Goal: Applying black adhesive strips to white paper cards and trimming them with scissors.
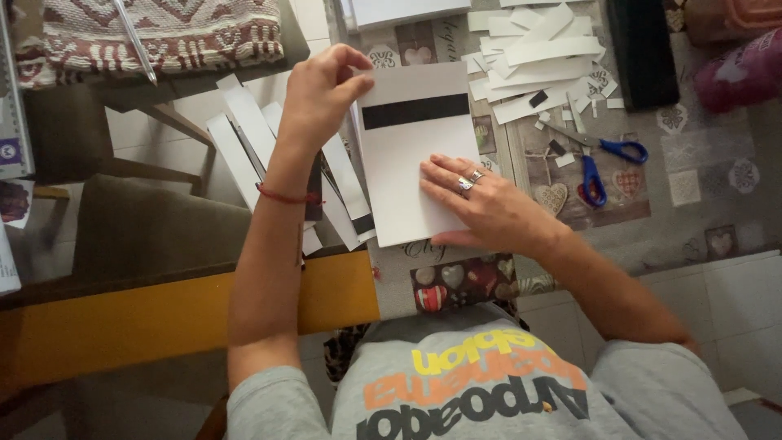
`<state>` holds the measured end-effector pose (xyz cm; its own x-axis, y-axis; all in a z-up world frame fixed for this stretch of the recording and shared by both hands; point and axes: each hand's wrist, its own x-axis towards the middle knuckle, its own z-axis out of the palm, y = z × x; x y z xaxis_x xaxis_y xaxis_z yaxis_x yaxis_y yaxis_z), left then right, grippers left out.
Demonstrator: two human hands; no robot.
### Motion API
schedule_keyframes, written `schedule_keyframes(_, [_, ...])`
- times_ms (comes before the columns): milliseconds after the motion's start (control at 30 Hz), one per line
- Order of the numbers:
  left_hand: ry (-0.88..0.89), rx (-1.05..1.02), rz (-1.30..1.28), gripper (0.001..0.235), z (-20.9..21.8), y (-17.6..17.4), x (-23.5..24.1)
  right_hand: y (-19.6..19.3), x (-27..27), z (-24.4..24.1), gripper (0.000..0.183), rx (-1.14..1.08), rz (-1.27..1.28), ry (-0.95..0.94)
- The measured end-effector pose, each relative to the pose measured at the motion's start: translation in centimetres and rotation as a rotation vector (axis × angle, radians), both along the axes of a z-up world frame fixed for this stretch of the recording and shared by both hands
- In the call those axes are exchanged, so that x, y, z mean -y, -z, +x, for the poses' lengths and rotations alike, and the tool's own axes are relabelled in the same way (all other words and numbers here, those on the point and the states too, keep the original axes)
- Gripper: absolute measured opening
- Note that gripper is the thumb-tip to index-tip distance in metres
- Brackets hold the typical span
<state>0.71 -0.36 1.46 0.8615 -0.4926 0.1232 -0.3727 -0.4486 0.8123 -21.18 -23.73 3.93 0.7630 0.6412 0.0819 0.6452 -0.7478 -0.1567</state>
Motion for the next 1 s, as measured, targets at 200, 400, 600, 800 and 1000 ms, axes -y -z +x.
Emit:
schedule_keyframes(200, [-0.011,0.197,0.111,0.011,-0.3,0.5,0.6,-0.1,-0.2,-0.2,0.088,-0.002,0.003,0.011])
schedule_keyframes(400, [0.067,-0.219,-0.306,0.01,-0.7,-2.4,-0.4,-0.3,1.7,-0.4,0.106,0.171,-0.046,0.393])
schedule_keyframes(600, [0.029,-0.45,-0.555,0.006,-1.0,-3.8,-0.9,-1.6,4.4,0.9,0.042,-0.555,1.089,0.617])
schedule_keyframes(800, [-0.077,-0.413,-0.62,0.01,-0.1,-3.5,-1.4,1.5,7.7,5.0,0.029,-0.622,1.156,0.863])
schedule_keyframes(1000, [-0.16,-0.216,-0.617,0.015,0.7,-5.8,-4.9,-5.4,6.1,13.5,0.024,-0.423,0.984,0.996])
